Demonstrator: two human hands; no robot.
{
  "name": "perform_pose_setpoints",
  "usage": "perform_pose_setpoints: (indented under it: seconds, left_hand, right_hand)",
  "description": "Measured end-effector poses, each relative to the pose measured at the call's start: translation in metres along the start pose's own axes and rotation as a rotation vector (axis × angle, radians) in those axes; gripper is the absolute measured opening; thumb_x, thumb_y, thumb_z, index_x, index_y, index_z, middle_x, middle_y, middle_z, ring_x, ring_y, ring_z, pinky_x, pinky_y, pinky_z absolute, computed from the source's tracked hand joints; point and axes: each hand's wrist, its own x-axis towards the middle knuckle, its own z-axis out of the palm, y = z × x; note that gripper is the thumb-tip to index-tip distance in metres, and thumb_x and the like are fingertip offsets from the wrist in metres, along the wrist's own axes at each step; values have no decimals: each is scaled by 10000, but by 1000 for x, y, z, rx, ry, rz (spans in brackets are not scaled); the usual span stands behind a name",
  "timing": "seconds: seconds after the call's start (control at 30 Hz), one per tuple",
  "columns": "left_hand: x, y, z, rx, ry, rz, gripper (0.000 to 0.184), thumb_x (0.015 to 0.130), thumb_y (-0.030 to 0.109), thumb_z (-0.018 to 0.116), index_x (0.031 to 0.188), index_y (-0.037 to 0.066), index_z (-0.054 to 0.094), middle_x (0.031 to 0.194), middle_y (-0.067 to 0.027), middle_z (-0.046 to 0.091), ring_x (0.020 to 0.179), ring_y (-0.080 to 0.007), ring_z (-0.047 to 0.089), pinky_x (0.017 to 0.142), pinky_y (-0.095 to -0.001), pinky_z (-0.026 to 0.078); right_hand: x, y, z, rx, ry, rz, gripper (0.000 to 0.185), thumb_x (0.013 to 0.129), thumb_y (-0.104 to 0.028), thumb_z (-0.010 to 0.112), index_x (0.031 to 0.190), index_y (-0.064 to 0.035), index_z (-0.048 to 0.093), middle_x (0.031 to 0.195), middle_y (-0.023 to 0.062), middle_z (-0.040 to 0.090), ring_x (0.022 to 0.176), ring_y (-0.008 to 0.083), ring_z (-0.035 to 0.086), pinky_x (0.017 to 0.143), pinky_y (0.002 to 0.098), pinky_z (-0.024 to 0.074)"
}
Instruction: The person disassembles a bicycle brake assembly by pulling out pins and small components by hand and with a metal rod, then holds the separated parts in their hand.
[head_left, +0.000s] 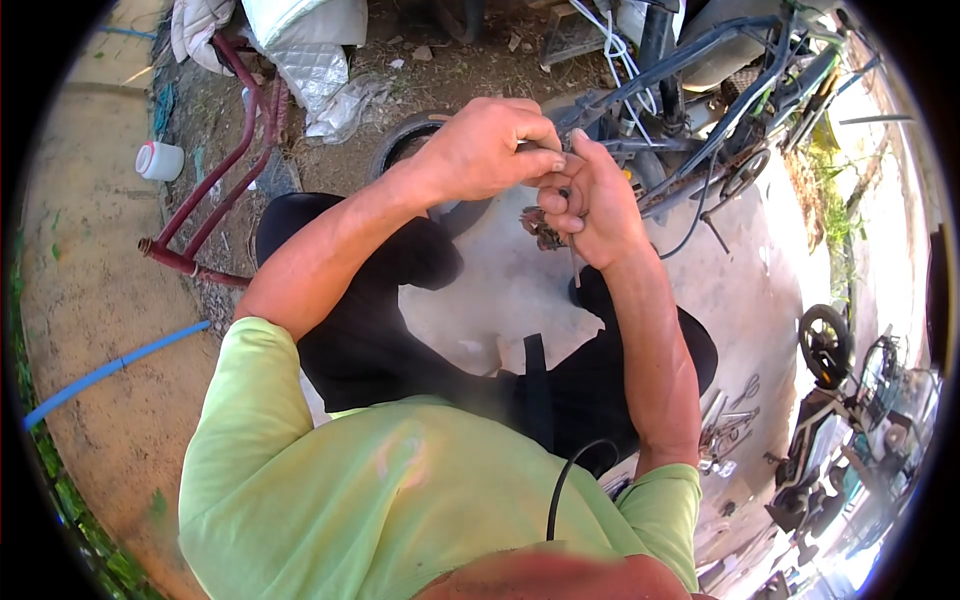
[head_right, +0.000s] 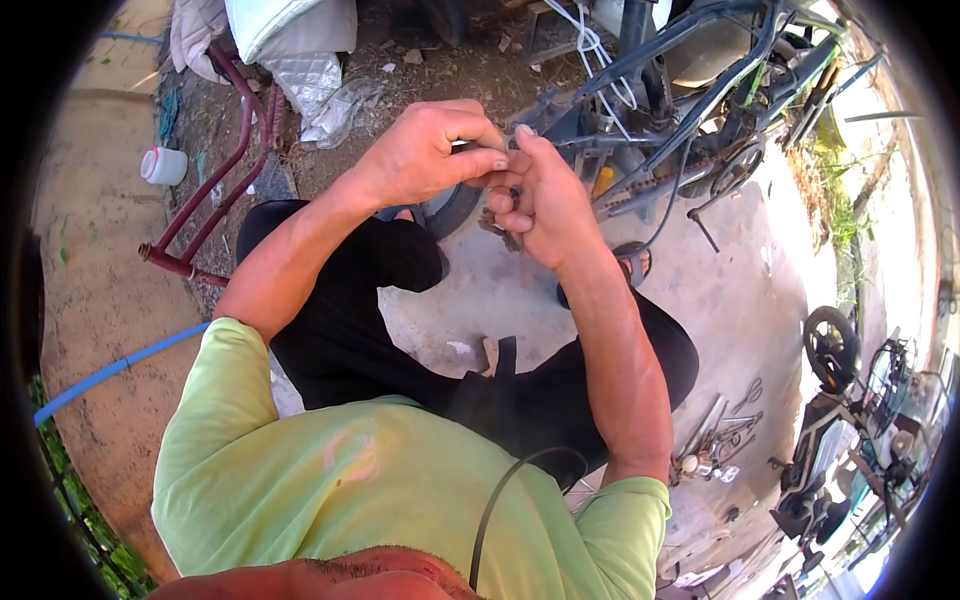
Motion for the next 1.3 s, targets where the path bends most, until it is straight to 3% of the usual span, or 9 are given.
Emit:
perform_pose_setpoints:
  seconds: [0.17,0.33,0.47,0.57,0.87,1.07,1.1,1.2,1.3]
  left_hand:
    - [-2,3,1,110,-20,27,134,853,125,750,953,36,744,819,-78,647,720,-207,640,646,-349,497]
    - [-7,6,2,31,118,24,139,876,146,755,938,26,726,823,-82,679,726,-183,654,643,-331,511]
    - [-22,32,5,-222,-10,-234,255,874,210,787,940,6,649,773,-86,677,661,-168,608,661,-329,517]
    - [-25,43,14,-163,-171,-337,357,853,189,796,1057,8,566,799,-100,700,749,-186,675,743,-350,558]
    - [-29,26,34,-421,-22,-412,293,887,0,695,1111,-2,507,984,-124,705,939,-169,698,840,-339,570]
    - [-27,12,32,-701,33,-440,315,875,-29,665,1148,0,511,946,-77,675,791,-114,630,681,-291,522]
    - [-24,17,22,-799,-8,-530,359,875,-20,650,1214,-4,532,929,-61,654,668,-69,542,560,-242,435]
    - [-25,9,5,-1115,-85,-573,385,894,6,629,1272,-16,553,925,-69,643,591,-45,480,494,-208,363]
    - [-27,-5,-2,-1329,-120,-389,375,932,87,576,1292,-20,574,924,-76,631,553,-57,461,472,-196,348]
  right_hand:
    - [4,6,4,28,-18,-24,390,1033,-422,492,934,-51,559,883,64,558,670,109,472,439,213,274]
    - [12,10,-2,137,38,-147,370,1026,-373,516,1037,-8,575,913,71,569,671,117,468,451,219,294]
    - [16,3,5,257,194,-230,353,1018,-338,518,1075,1,598,920,72,572,678,126,461,472,223,327]
    - [17,3,4,300,130,-263,337,1004,-340,511,1043,-21,612,922,62,573,725,137,482,548,261,389]
    - [20,1,9,316,101,-347,400,977,-377,482,1097,-20,615,973,72,607,820,181,532,689,310,424]
    - [24,1,8,444,59,-401,485,977,-373,463,1210,43,557,1098,148,617,990,264,575,844,362,445]
    - [23,-1,10,468,67,-403,499,979,-367,459,1235,54,538,1127,164,615,1026,282,578,873,374,450]
    - [20,-3,9,503,35,-401,525,983,-353,453,1285,74,496,1197,198,604,1114,322,581,960,415,461]
    - [19,-3,9,526,-4,-396,532,985,-342,453,1302,84,478,1230,216,591,1156,343,577,1020,454,464]
